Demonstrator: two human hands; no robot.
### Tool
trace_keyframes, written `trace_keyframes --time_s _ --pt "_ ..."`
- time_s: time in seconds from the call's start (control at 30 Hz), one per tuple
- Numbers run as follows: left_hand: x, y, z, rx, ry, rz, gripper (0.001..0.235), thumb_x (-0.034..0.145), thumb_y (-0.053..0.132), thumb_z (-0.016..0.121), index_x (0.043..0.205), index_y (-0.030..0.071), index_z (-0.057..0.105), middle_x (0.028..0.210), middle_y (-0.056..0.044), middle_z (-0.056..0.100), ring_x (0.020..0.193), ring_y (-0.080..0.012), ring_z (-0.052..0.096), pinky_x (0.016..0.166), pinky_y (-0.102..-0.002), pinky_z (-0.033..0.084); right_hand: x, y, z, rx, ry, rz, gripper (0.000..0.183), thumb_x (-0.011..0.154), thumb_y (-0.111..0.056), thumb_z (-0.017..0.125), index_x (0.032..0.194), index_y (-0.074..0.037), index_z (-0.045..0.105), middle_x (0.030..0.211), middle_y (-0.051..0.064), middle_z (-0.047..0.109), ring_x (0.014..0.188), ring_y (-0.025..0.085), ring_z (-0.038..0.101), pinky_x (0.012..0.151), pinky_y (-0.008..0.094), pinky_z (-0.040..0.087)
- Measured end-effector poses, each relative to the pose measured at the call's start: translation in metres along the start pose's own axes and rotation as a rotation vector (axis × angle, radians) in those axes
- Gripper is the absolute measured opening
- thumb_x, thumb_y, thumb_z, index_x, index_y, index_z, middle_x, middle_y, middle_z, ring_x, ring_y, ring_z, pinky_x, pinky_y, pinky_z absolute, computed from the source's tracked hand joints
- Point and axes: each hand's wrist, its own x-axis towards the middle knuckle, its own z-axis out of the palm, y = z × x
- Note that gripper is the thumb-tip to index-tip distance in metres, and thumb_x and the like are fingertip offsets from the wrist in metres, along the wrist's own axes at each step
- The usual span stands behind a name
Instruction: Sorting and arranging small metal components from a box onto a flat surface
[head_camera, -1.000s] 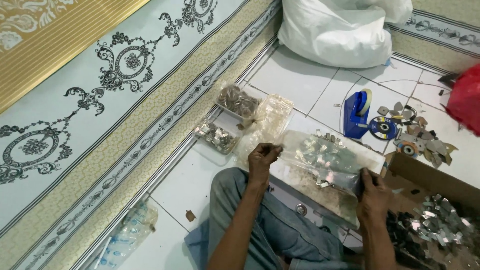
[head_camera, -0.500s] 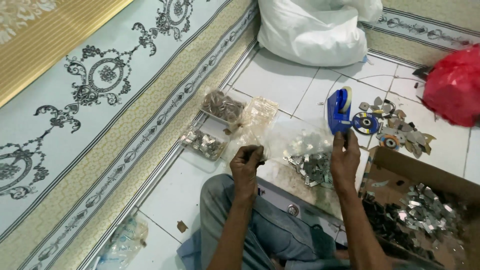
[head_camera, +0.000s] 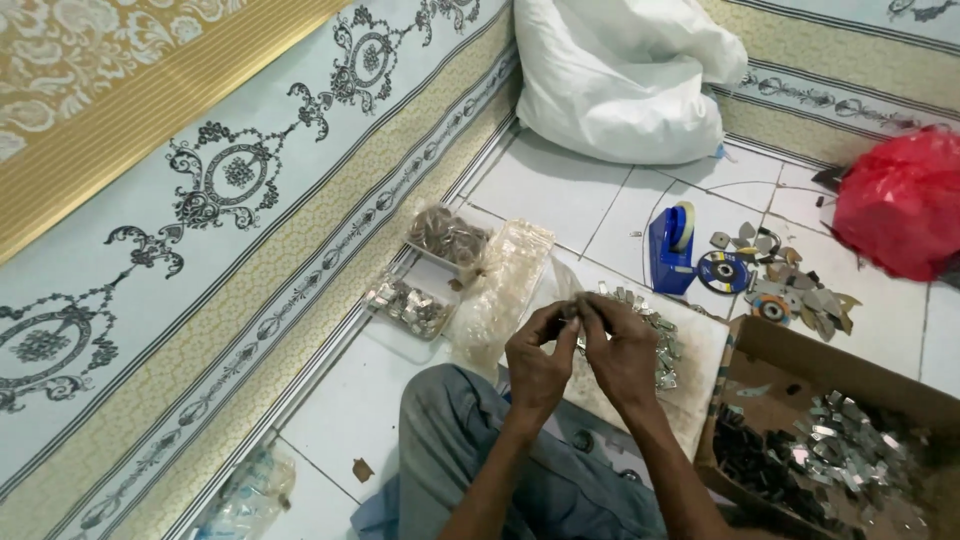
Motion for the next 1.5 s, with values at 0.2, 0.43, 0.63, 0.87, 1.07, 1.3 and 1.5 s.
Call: trace_keyframes --time_s 0.2,0.43,0.63,0.87,1.07,1.3,1.5 --pt "0.014 0.009 -0.005 0.177 0.136 0.175 0.006 0.093 0.010 0.072 0.096 0.011 0.077 0.077 -0.009 0.077 0.072 -0.0227 0.078 0.065 -0.033 0.060 0.000 -0.010 0.006 -0.041 -0.088 -0.036 0.014 0.095 -0.007 0.071 0.106 -0.004 0.079 0.082 0.021 0.076 0.080 0.037 0.076 0.063 0.045 0.061" --pt "0.029 0.052 -0.040 0.808 0.288 0.644 0.010 0.094 0.009 0.071 0.103 0.008 0.074 0.076 -0.004 0.065 0.067 -0.0232 0.070 0.060 -0.034 0.052 0.011 -0.023 0.029 0.376 -0.152 0.232 0.018 0.094 -0.004 0.069 0.109 -0.002 0.078 0.087 0.022 0.077 0.081 0.025 0.076 0.071 0.043 0.065" --pt "0.038 0.032 -0.043 1.013 0.056 0.703 0.012 0.090 0.011 0.077 0.102 0.012 0.074 0.072 -0.003 0.063 0.066 -0.0230 0.069 0.062 -0.034 0.051 -0.002 -0.014 0.044 0.394 -0.149 0.399 0.016 0.094 -0.011 0.069 0.105 -0.002 0.078 0.083 0.017 0.076 0.080 0.017 0.066 0.070 0.041 0.063" --pt "0.047 -0.067 -0.017 1.130 -0.271 0.545 0.009 0.088 0.007 0.073 0.086 0.013 0.066 0.065 -0.002 0.060 0.058 -0.0255 0.067 0.059 -0.038 0.050 -0.035 0.075 0.040 -0.013 -0.161 0.499 0.032 0.087 -0.023 0.076 0.112 -0.004 0.076 0.088 0.022 0.077 0.087 0.038 0.076 0.075 0.051 0.059" --pt "0.037 -0.093 0.000 1.098 -0.331 0.456 0.009 0.091 0.012 0.067 0.082 0.014 0.068 0.066 -0.004 0.063 0.060 -0.0296 0.070 0.057 -0.042 0.052 -0.040 0.079 0.023 -0.103 -0.156 0.465 0.028 0.089 -0.020 0.071 0.112 -0.004 0.072 0.083 0.019 0.077 0.085 0.040 0.075 0.077 0.056 0.056" --pt "0.036 -0.102 0.006 1.108 -0.344 0.422 0.012 0.088 0.008 0.064 0.078 0.014 0.067 0.063 -0.002 0.060 0.058 -0.0299 0.070 0.056 -0.041 0.052 -0.049 0.098 0.000 -0.174 -0.126 0.373 0.028 0.093 -0.011 0.066 0.118 -0.001 0.071 0.099 0.029 0.075 0.098 0.053 0.069 0.082 0.065 0.054" --pt "0.032 -0.099 0.013 1.024 -0.391 0.414 0.007 0.093 0.017 0.067 0.090 0.014 0.073 0.070 -0.005 0.066 0.064 -0.0320 0.073 0.060 -0.043 0.056 -0.040 0.176 -0.049 -0.613 -0.267 0.183 0.040 0.091 -0.023 0.070 0.130 -0.013 0.067 0.121 0.021 0.068 0.113 0.048 0.066 0.080 0.062 0.059"
